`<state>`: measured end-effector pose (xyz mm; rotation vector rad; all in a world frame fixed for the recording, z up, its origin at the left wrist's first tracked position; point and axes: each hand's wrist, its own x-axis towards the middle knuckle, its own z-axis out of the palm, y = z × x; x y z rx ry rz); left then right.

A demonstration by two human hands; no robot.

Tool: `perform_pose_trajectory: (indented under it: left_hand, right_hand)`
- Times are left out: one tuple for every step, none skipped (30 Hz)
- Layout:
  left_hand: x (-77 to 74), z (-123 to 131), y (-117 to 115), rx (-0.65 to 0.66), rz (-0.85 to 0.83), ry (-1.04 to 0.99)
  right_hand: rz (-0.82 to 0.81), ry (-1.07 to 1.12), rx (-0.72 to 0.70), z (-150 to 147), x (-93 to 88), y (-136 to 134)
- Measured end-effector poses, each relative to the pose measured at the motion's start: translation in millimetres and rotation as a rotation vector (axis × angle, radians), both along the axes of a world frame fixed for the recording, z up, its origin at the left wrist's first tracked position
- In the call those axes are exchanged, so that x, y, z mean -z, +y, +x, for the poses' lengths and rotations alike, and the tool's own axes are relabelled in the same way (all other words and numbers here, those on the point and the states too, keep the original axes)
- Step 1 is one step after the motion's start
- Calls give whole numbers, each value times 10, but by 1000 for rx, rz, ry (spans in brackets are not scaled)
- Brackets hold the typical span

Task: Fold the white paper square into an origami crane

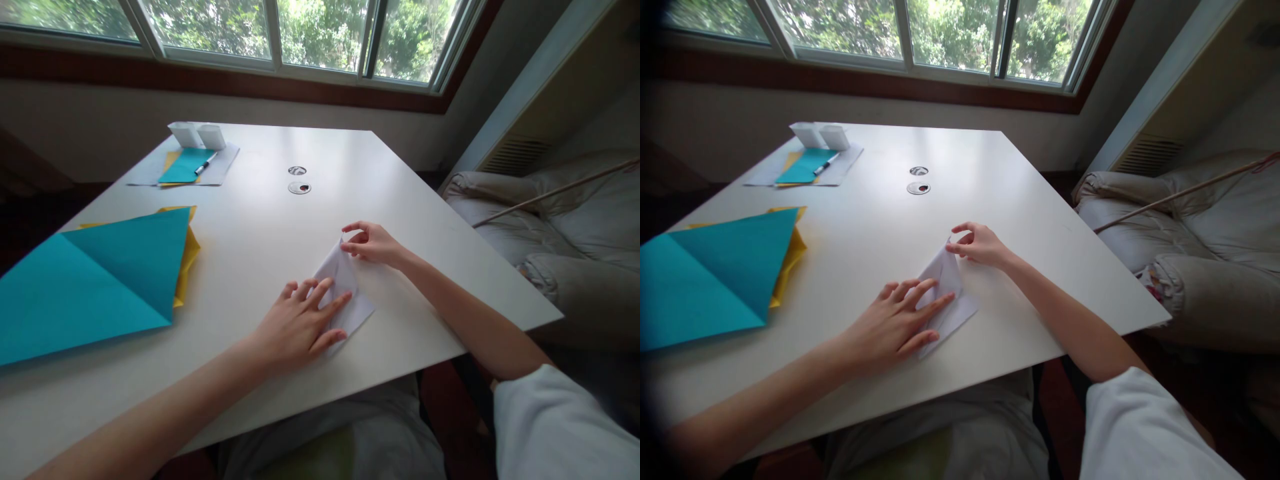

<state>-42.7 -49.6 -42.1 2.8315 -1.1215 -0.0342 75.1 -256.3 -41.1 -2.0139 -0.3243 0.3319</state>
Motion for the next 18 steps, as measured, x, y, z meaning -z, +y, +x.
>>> perform_pose_trajectory:
  left_hand:
    - [1,-4,-10,-17,-1,-7]
    - [3,-6,-18,-39,-2,-17]
    - [8,-4,-26,-66,-4,-31]
    - [15,1,-31,-99,-10,-46]
    - [25,9,-33,-137,-23,-61]
    - [36,20,-32,-176,-43,-74]
    - [47,32,-29,-213,-69,-78]
    - [57,45,-24,-244,-98,-74]
    - [65,58,-17,-263,-127,-61]
    - [70,68,-8,-268,-150,-44]
    - [69,75,1,-264,-165,-29]
    - [64,79,11,-253,-171,-21]
    - [56,79,21,-237,-169,-20]
    - [45,78,31,-221,-162,-27]
    - [33,75,40,-206,-155,-36]
    - [22,72,48,-188,-149,-39]
    - [13,69,55,-166,-146,-35]
    - [9,67,61,-144,-145,-26]
  right_hand:
    - [-36,-46,-21,-24,-13,7]
    - [-77,-104,-37,-52,-28,16]
    - [-118,-172,-47,-80,-43,25]
    - [-157,-240,-53,-108,-58,35]
    - [-193,-305,-58,-134,-72,43]
    - [-225,-358,-71,-156,-85,51]
    - [-250,-400,-95,-176,-94,58]
    - [-265,-430,-132,-193,-101,64]
    - [-270,-448,-182,-209,-105,71]
    - [-269,-452,-238,-224,-106,77]
    - [-265,-449,-292,-237,-105,84]
    - [-267,-445,-338,-251,-104,91]
    - [-275,-449,-371,-263,-101,97]
    - [-290,-461,-393,-274,-99,104]
    - [-308,-483,-402,-283,-97,110]
    - [-329,-513,-404,-290,-95,114]
    - [-349,-546,-403,-294,-93,118]
    - [-368,-576,-402,-296,-90,120]
